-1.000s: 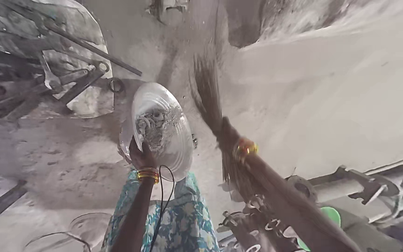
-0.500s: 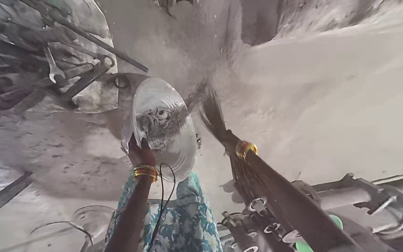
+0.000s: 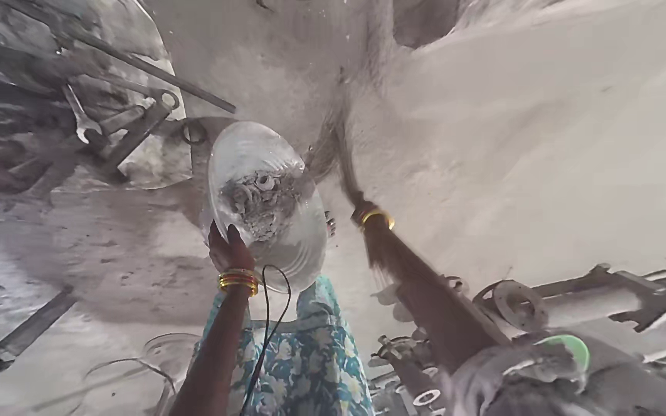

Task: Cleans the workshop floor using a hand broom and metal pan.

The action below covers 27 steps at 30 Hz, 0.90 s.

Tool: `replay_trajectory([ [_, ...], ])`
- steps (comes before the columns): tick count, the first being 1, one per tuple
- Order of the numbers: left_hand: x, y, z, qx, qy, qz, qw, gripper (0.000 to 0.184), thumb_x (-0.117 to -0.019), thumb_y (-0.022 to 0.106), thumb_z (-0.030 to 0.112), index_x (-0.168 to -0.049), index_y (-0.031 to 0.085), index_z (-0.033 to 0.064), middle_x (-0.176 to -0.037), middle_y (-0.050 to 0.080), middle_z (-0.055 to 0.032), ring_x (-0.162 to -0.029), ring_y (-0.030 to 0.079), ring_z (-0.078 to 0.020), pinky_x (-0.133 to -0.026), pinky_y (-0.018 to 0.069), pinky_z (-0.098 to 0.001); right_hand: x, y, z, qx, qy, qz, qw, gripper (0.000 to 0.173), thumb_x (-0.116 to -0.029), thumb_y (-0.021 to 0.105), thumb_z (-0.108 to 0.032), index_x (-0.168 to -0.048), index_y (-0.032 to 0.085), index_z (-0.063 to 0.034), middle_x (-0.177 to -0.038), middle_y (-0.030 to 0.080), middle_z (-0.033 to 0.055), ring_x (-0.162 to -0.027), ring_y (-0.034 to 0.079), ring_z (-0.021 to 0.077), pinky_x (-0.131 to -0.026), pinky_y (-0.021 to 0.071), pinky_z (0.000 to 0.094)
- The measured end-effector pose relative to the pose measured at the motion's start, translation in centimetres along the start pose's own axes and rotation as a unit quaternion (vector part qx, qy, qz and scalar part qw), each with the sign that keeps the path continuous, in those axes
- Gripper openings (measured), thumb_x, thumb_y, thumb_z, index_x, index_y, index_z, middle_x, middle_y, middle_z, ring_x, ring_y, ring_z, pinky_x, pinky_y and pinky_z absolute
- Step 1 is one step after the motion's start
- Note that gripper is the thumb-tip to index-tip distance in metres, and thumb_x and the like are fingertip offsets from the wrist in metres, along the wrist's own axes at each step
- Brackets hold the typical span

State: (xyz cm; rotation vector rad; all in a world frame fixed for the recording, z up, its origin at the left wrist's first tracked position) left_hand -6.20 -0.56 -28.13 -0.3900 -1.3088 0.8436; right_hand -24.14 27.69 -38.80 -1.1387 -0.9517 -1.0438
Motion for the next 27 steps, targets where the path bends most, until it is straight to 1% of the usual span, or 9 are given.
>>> replay_trajectory([
  [4,-0.4,0.1,-0.3,0.005,0.012,0.002,1.0,0.048,-0.1076,0.048,0.02,-0.149,0.045,-0.0039,-0.148,0.051,-0.0279,-0.141,0.047,-0.0361,-0.118,0.0323,-0.0492,6.5,8.5,-0.4,-0.029,-0.032,-0.142,0.989,0.071,-0.1054,0.051,-0.014,-0.163,0.01,-0.006,-0.141,0.055,0.0291,-0.126,0.06,0.042,-0.105,0.0466,0.0575],
  [9,-0.3,0.1,-0.4,0.006,0.015,-0.002,1.0,0.048,-0.1067,0.049,0.018,-0.15,0.045,-0.0025,-0.147,0.052,-0.0264,-0.14,0.048,-0.0352,-0.117,0.0329,-0.0504,14.0,10.2,1.4,-0.113,-0.044,-0.212,0.97,0.061,-0.1081,0.05,-0.021,-0.159,0.019,-0.0065,-0.129,0.061,0.0285,-0.111,0.066,0.0401,-0.097,0.0508,0.0565],
  [13,-0.1,0.1,0.0,-0.012,0.002,-0.007,1.0,0.047,-0.1073,0.048,0.019,-0.15,0.045,-0.0006,-0.146,0.053,-0.0262,-0.139,0.049,-0.0364,-0.116,0.0342,-0.0527,13.0,2.6,2.0,-0.012,-0.035,-0.088,0.995,0.063,-0.1098,0.043,-0.02,-0.162,0.011,-0.0047,-0.13,0.061,0.0309,-0.115,0.065,0.0432,-0.099,0.05,0.0561],
  [17,0.0,0.0,0.2,-0.027,0.001,-0.006,1.0,0.048,-0.1081,0.049,0.02,-0.15,0.045,-0.0019,-0.145,0.054,-0.0271,-0.137,0.051,-0.0371,-0.116,0.0358,-0.0511,4.8,-10.1,-1.0,0.034,-0.028,0.119,0.992,0.078,-0.101,0.053,-0.01,-0.165,0.01,-0.0167,-0.124,0.063,0.0333,-0.112,0.064,0.0511,-0.091,0.0499,0.066],
  [19,0.0,-0.1,0.0,-0.016,-0.007,-0.004,1.0,0.048,-0.1084,0.048,0.02,-0.151,0.044,-0.0017,-0.146,0.053,-0.0269,-0.139,0.049,-0.0363,-0.117,0.0335,-0.0499,1.3,-15.1,-4.3,0.045,-0.051,0.162,0.984,0.081,-0.0975,0.059,-0.009,-0.165,0.014,-0.0143,-0.131,0.059,0.0349,-0.12,0.059,0.0542,-0.095,0.0463,0.0701],
  [21,0.1,0.0,0.0,-0.01,-0.008,-0.002,1.0,0.048,-0.1083,0.048,0.021,-0.151,0.044,-0.0004,-0.146,0.053,-0.0263,-0.14,0.048,-0.0356,-0.117,0.0331,-0.0493,-1.4,-16.9,-6.6,0.097,-0.075,0.164,0.979,0.079,-0.0942,0.064,-0.008,-0.161,0.022,-0.006,-0.136,0.057,0.0339,-0.125,0.057,0.0529,-0.097,0.0451,0.0703],
  [22,0.0,-0.1,0.0,-0.008,-0.005,-0.001,1.0,0.048,-0.1083,0.048,0.021,-0.151,0.044,0.0001,-0.146,0.053,-0.026,-0.14,0.048,-0.0353,-0.117,0.0331,-0.0491,-2.0,-16.1,-7.3,0.123,-0.093,0.151,0.976,0.075,-0.0948,0.064,-0.007,-0.159,0.026,-0.0011,-0.14,0.054,0.0339,-0.128,0.055,0.0521,-0.1,0.0442,0.0695],
  [25,-0.1,-0.2,-0.1,-0.004,-0.006,0.001,1.0,0.048,-0.1077,0.049,0.022,-0.15,0.045,0.0004,-0.145,0.054,-0.0258,-0.138,0.05,-0.0351,-0.117,0.0338,-0.0498,-0.6,-9.0,-5.9,0.132,-0.129,0.048,0.982,0.066,-0.103,0.053,-0.005,-0.161,0.022,0.0004,-0.156,0.04,0.0301,-0.141,0.044,0.0483,-0.113,0.0367,0.0621],
  [27,0.0,-0.1,0.0,-0.008,-0.012,-0.002,1.0,0.047,-0.1075,0.05,0.021,-0.15,0.046,0.0009,-0.144,0.055,-0.0262,-0.136,0.051,-0.0364,-0.116,0.0348,-0.0519,1.2,-3.9,-3.1,0.099,-0.091,-0.021,0.991,0.065,-0.1024,0.056,-0.005,-0.159,0.025,-0.0002,-0.148,0.049,0.031,-0.134,0.051,0.0471,-0.109,0.0401,0.0614],
])
Point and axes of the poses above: each hand's wrist, its own x-axis away from the middle knuckle, its own y-axis out of the palm, z = x × y, the point moved 8 cm from there along -x, towards the middle knuckle
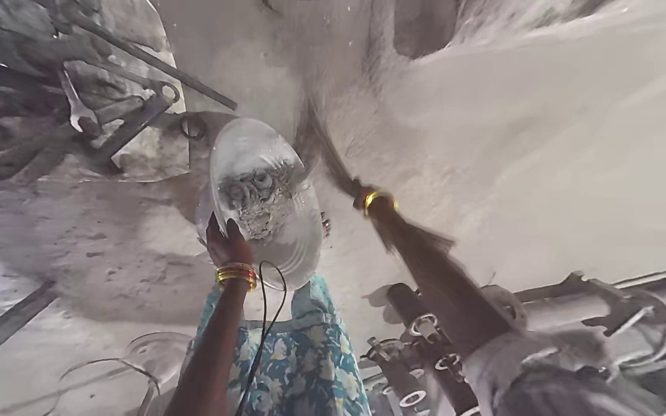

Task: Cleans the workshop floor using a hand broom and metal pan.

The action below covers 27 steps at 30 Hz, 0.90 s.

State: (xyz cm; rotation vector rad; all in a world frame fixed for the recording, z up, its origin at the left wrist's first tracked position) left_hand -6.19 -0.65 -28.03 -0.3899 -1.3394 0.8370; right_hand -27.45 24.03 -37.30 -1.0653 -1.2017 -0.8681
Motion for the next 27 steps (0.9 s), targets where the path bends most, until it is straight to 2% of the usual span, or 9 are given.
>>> replay_trajectory([
  [2,-0.2,0.1,-0.1,0.006,-0.001,-0.003,1.0,0.047,-0.1076,0.05,0.021,-0.15,0.046,0.0017,-0.145,0.054,-0.0246,-0.138,0.05,-0.0349,-0.116,0.0345,-0.0503,1.8,4.9,0.8,-0.028,0.025,-0.044,0.998,0.07,-0.1005,0.058,-0.008,-0.16,0.021,-0.0051,-0.133,0.059,0.0326,-0.121,0.061,0.0487,-0.098,0.0482,0.0647],
  [4,-0.5,0.3,-0.5,0.014,0.014,-0.004,1.0,0.047,-0.1076,0.049,0.021,-0.15,0.046,0.0008,-0.147,0.052,-0.025,-0.14,0.048,-0.0357,-0.117,0.0332,-0.0512,4.2,9.0,0.6,-0.074,0.019,-0.092,0.993,0.063,-0.1045,0.052,-0.01,-0.16,0.022,-0.0079,-0.132,0.06,0.0307,-0.118,0.063,0.046,-0.098,0.0486,0.0615],
  [7,-0.6,0.4,-0.9,0.007,0.037,-0.002,0.999,0.048,-0.1066,0.05,0.02,-0.15,0.046,-0.0003,-0.148,0.052,-0.0257,-0.14,0.048,-0.0368,-0.118,0.0333,-0.0522,8.3,13.1,1.3,-0.193,0.027,-0.09,0.977,0.062,-0.1065,0.05,-0.014,-0.161,0.02,-0.0125,-0.12,0.065,0.0281,-0.1,0.069,0.0414,-0.088,0.0543,0.0571],
  [12,-0.6,-1.2,-0.7,0.002,0.033,-0.013,0.999,0.049,-0.1081,0.046,0.018,-0.15,0.042,-0.007,-0.148,0.049,-0.0297,-0.142,0.045,-0.0355,-0.12,0.0304,-0.0459,14.4,15.1,1.9,-0.211,0.086,-0.128,0.965,0.066,-0.1072,0.049,-0.013,-0.163,0.015,-0.0127,-0.136,0.06,0.027,-0.121,0.063,0.0403,-0.104,0.0464,0.0535],
  [15,-2.5,-4.4,-3.0,0.032,0.02,-0.008,0.999,0.05,-0.1083,0.048,0.017,-0.148,0.04,-0.0125,-0.149,0.046,-0.0324,-0.142,0.044,-0.0341,-0.119,0.0308,-0.0418,13.8,17.2,4.1,-0.203,0.063,-0.099,0.972,0.068,-0.1041,0.055,-0.017,-0.163,0.02,-0.0162,-0.121,0.067,0.028,-0.106,0.069,0.044,-0.093,0.0521,0.0592],
  [18,-7.1,-9.9,-9.0,-0.094,-0.045,0.027,0.994,0.055,-0.1062,0.055,0.029,-0.142,0.048,-0.012,-0.145,0.05,-0.0326,-0.139,0.048,-0.0392,-0.117,0.0331,-0.0497,14.0,16.9,7.3,-0.239,0.111,-0.042,0.964,0.068,-0.1057,0.053,-0.019,-0.164,0.017,-0.0149,-0.118,0.067,0.0292,-0.101,0.069,0.0442,-0.09,0.053,0.0585],
  [22,-9.1,-11.8,-12.7,-0.13,-0.102,0.04,0.985,0.06,-0.1047,0.059,0.025,-0.149,0.039,-0.0109,-0.151,0.043,-0.0324,-0.143,0.042,-0.0392,-0.119,0.0312,-0.0495,10.7,15.4,10.0,-0.32,0.17,0.058,0.93,0.067,-0.1057,0.055,-0.018,-0.163,0.02,-0.0099,-0.126,0.063,0.031,-0.108,0.067,0.0448,-0.093,0.0523,0.0584],
  [25,-9.8,-11.9,-14.5,-0.199,-0.121,0.025,0.972,0.07,-0.1049,0.058,0.028,-0.155,0.027,-0.01,-0.156,0.037,-0.0329,-0.147,0.038,-0.0395,-0.121,0.0293,-0.0491,5.3,13.2,7.9,-0.287,0.111,0.069,0.949,0.066,-0.1063,0.055,-0.021,-0.163,0.022,-0.0122,-0.124,0.064,0.0308,-0.108,0.067,0.0453,-0.093,0.0526,0.059],
  [27,-10.8,-12.0,-15.0,-0.295,-0.122,0.002,0.948,0.071,-0.1055,0.056,0.026,-0.156,0.021,-0.0086,-0.152,0.041,-0.0336,-0.143,0.044,-0.041,-0.117,0.0355,-0.0508,1.1,11.1,4.8,-0.226,0.039,0.068,0.971,0.068,-0.1051,0.056,-0.022,-0.164,0.021,-0.0167,-0.118,0.067,0.0305,-0.105,0.068,0.0482,-0.09,0.0518,0.0644],
])
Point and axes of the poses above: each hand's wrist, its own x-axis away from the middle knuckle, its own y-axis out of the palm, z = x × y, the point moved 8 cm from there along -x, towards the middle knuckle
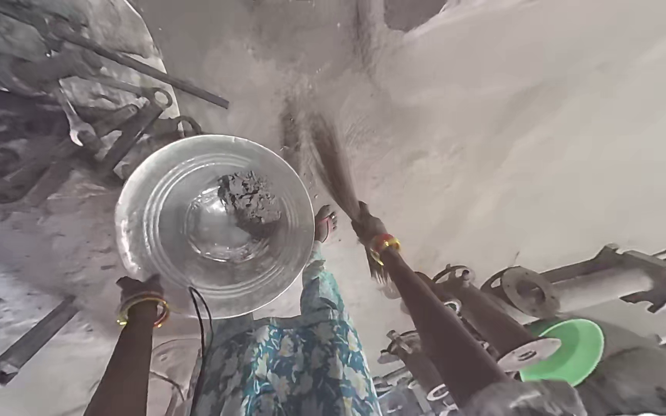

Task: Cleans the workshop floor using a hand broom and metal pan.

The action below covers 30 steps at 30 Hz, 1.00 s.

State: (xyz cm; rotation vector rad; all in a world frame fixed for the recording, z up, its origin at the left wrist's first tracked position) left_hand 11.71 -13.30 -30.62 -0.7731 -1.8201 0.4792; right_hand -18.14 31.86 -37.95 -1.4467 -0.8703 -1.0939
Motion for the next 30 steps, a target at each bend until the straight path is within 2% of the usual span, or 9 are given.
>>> replay_trajectory([
  [3,0.2,-0.5,0.8,-0.06,-0.009,0.013,0.998,0.068,-0.1035,0.053,0.013,-0.159,0.017,-0.003,-0.15,0.046,-0.0301,-0.138,0.05,-0.0376,-0.113,0.042,-0.0483,-4.1,1.0,-6.5,0.139,-0.094,-0.068,0.983,0.066,-0.1054,0.055,-0.02,-0.163,0.024,-0.0205,-0.126,0.065,0.0296,-0.115,0.064,0.0505,-0.094,0.0485,0.0681],
  [5,0.8,-0.8,1.4,-0.085,-0.007,0.015,0.996,0.069,-0.1034,0.053,0.011,-0.159,0.015,-0.0036,-0.152,0.044,-0.0304,-0.14,0.049,-0.0382,-0.114,0.0405,-0.0482,-4.9,1.3,-8.0,0.19,-0.083,-0.095,0.974,0.063,-0.1049,0.057,-0.018,-0.161,0.027,-0.0208,-0.129,0.063,0.0297,-0.119,0.062,0.0512,-0.095,0.0475,0.069],
  [14,2.1,-0.6,2.0,-0.068,0.001,0.013,0.998,0.07,-0.104,0.053,0.014,-0.16,0.014,-0.003,-0.148,0.048,-0.0319,-0.137,0.051,-0.0403,-0.112,0.0416,-0.0505,-1.2,0.2,4.8,0.116,0.086,0.003,0.989,0.046,-0.1062,0.048,-0.019,-0.151,0.04,-0.0145,-0.119,0.068,0.0283,-0.111,0.067,0.0485,-0.089,0.0518,0.0658],
  [17,3.0,-1.1,3.3,-0.035,0.015,0.039,0.999,0.065,-0.1053,0.047,0.012,-0.161,0.014,0.0012,-0.146,0.051,-0.0304,-0.136,0.052,-0.0407,-0.111,0.0419,-0.0513,1.8,1.5,6.0,0.149,0.081,-0.055,0.984,0.049,-0.1105,0.039,-0.023,-0.158,0.031,-0.0166,-0.128,0.065,0.0283,-0.12,0.063,0.0472,-0.098,0.0478,0.0636],
  [20,4.1,-1.6,4.9,-0.001,0.04,0.068,0.997,0.061,-0.1064,0.044,0.012,-0.161,0.017,0.0035,-0.143,0.053,-0.0301,-0.133,0.055,-0.0416,-0.109,0.044,-0.0529,2.2,3.0,6.6,0.242,0.034,-0.113,0.963,0.05,-0.1084,0.04,-0.016,-0.158,0.033,-0.0191,-0.129,0.063,0.0291,-0.12,0.062,0.0494,-0.096,0.0479,0.0648],
  [23,5.3,-2.4,6.2,0.065,0.104,0.084,0.989,0.063,-0.1028,0.054,0.014,-0.159,0.029,0.0039,-0.146,0.052,-0.0297,-0.136,0.051,-0.0424,-0.113,0.0392,-0.0551,1.2,-0.9,6.0,0.244,0.058,-0.109,0.962,0.047,-0.1097,0.04,-0.014,-0.157,0.039,-0.0149,-0.136,0.057,0.0327,-0.127,0.056,0.0504,-0.101,0.0451,0.0638],
  [25,5.9,-2.7,7.3,0.129,0.146,0.065,0.979,0.062,-0.0987,0.063,0.011,-0.153,0.038,-0.0034,-0.149,0.048,-0.0299,-0.142,0.045,-0.0381,-0.118,0.0327,-0.0494,-0.2,-5.3,5.7,0.233,0.089,-0.062,0.966,0.047,-0.1105,0.039,-0.014,-0.157,0.04,-0.0141,-0.143,0.052,0.0343,-0.134,0.05,0.0513,-0.106,0.0402,0.0653],
  [28,6.1,-2.0,9.0,0.181,0.159,0.051,0.969,0.053,-0.0948,0.069,0.008,-0.14,0.05,-0.0106,-0.142,0.053,-0.0295,-0.135,0.051,-0.0328,-0.114,0.0376,-0.0434,-3.6,-9.8,8.1,0.25,0.081,0.064,0.963,0.052,-0.1019,0.053,-0.001,-0.15,0.051,-0.02,-0.128,0.059,0.0391,-0.122,0.054,0.061,-0.094,0.0418,0.0758],
  [30,6.9,-1.7,10.1,0.213,0.174,0.054,0.96,0.047,-0.0966,0.067,0.008,-0.137,0.052,-0.0121,-0.139,0.056,-0.0292,-0.131,0.054,-0.0304,-0.113,0.0391,-0.041,-4.0,-12.0,9.0,0.294,0.095,0.08,0.948,0.054,-0.1008,0.055,-0.001,-0.151,0.049,-0.0222,-0.128,0.059,0.0378,-0.122,0.054,0.06,-0.092,0.0427,0.0739],
])
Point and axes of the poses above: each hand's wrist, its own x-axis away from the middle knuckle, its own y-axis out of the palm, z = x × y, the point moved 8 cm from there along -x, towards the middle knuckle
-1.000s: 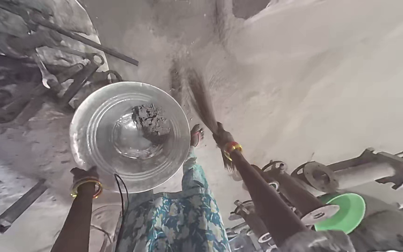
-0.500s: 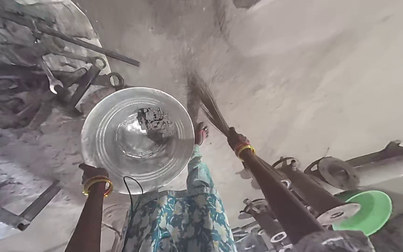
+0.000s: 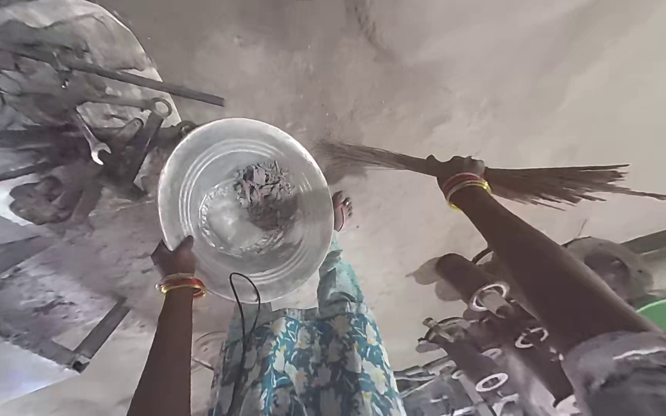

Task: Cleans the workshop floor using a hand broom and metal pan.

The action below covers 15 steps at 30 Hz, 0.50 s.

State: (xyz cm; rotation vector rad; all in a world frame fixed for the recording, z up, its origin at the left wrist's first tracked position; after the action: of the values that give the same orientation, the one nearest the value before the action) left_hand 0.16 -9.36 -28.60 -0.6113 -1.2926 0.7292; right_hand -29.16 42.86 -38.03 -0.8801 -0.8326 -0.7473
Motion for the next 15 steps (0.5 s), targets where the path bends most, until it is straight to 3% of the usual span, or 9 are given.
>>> replay_trajectory([
  [2,0.9,0.0,1.7,0.034,0.002,0.011,0.999,0.04,-0.1013,0.061,0.01,-0.135,0.054,-0.0119,-0.138,0.057,-0.0281,-0.129,0.056,-0.027,-0.111,0.0395,-0.0379,0.5,-0.9,1.0,-0.003,-0.007,0.005,1.0,0.05,-0.1015,0.056,-0.004,-0.15,0.051,-0.0171,-0.129,0.059,0.0385,-0.122,0.054,0.0605,-0.093,0.0423,0.0748],
  [4,1.6,0.1,3.1,0.062,-0.003,0.027,0.998,0.037,-0.1032,0.058,0.011,-0.133,0.056,-0.0114,-0.136,0.058,-0.0269,-0.126,0.056,-0.024,-0.11,0.0401,-0.0347,1.7,-0.9,1.6,-0.002,-0.037,0.001,0.999,0.053,-0.1031,0.055,-0.007,-0.152,0.048,-0.0248,-0.124,0.06,0.0392,-0.115,0.057,0.062,-0.086,0.0445,0.0756],
  [7,2.8,1.3,4.5,0.066,-0.015,0.032,0.997,0.035,-0.1036,0.059,0.013,-0.131,0.059,-0.009,-0.133,0.061,-0.0252,-0.124,0.058,-0.0243,-0.108,0.042,-0.0369,3.4,1.4,3.8,-0.033,-0.031,-0.011,0.999,0.052,-0.1045,0.053,-0.011,-0.153,0.045,-0.027,-0.116,0.064,0.0382,-0.106,0.061,0.0624,-0.079,0.0468,0.0751],
  [10,3.4,2.7,5.5,0.081,0.008,0.036,0.996,0.03,-0.1023,0.06,0.013,-0.126,0.062,-0.0058,-0.124,0.065,-0.0217,-0.113,0.062,-0.0217,-0.102,0.0464,-0.0374,4.7,4.8,6.1,-0.13,0.021,-0.014,0.991,0.048,-0.1054,0.052,-0.017,-0.152,0.043,-0.0193,-0.114,0.066,0.0376,-0.106,0.063,0.0612,-0.082,0.0458,0.077],
  [13,4.4,4.2,7.4,0.074,0.024,0.025,0.997,0.033,-0.1032,0.057,0.013,-0.13,0.061,-0.0055,-0.128,0.063,-0.0237,-0.119,0.06,-0.0258,-0.106,0.044,-0.0414,5.0,7.7,5.8,-0.282,0.073,-0.038,0.956,0.052,-0.1051,0.055,-0.019,-0.154,0.039,-0.0093,-0.123,0.063,0.0374,-0.111,0.063,0.0574,-0.09,0.0468,0.074],
  [15,5.4,5.2,8.7,0.072,0.036,0.025,0.996,0.034,-0.104,0.056,0.013,-0.132,0.06,-0.0057,-0.133,0.061,-0.0236,-0.125,0.058,-0.0245,-0.109,0.0411,-0.0396,3.8,9.9,3.1,-0.39,0.07,-0.052,0.917,0.052,-0.1048,0.058,-0.019,-0.15,0.039,-0.0022,-0.123,0.061,0.0354,-0.106,0.064,0.0526,-0.087,0.0509,0.0688],
])
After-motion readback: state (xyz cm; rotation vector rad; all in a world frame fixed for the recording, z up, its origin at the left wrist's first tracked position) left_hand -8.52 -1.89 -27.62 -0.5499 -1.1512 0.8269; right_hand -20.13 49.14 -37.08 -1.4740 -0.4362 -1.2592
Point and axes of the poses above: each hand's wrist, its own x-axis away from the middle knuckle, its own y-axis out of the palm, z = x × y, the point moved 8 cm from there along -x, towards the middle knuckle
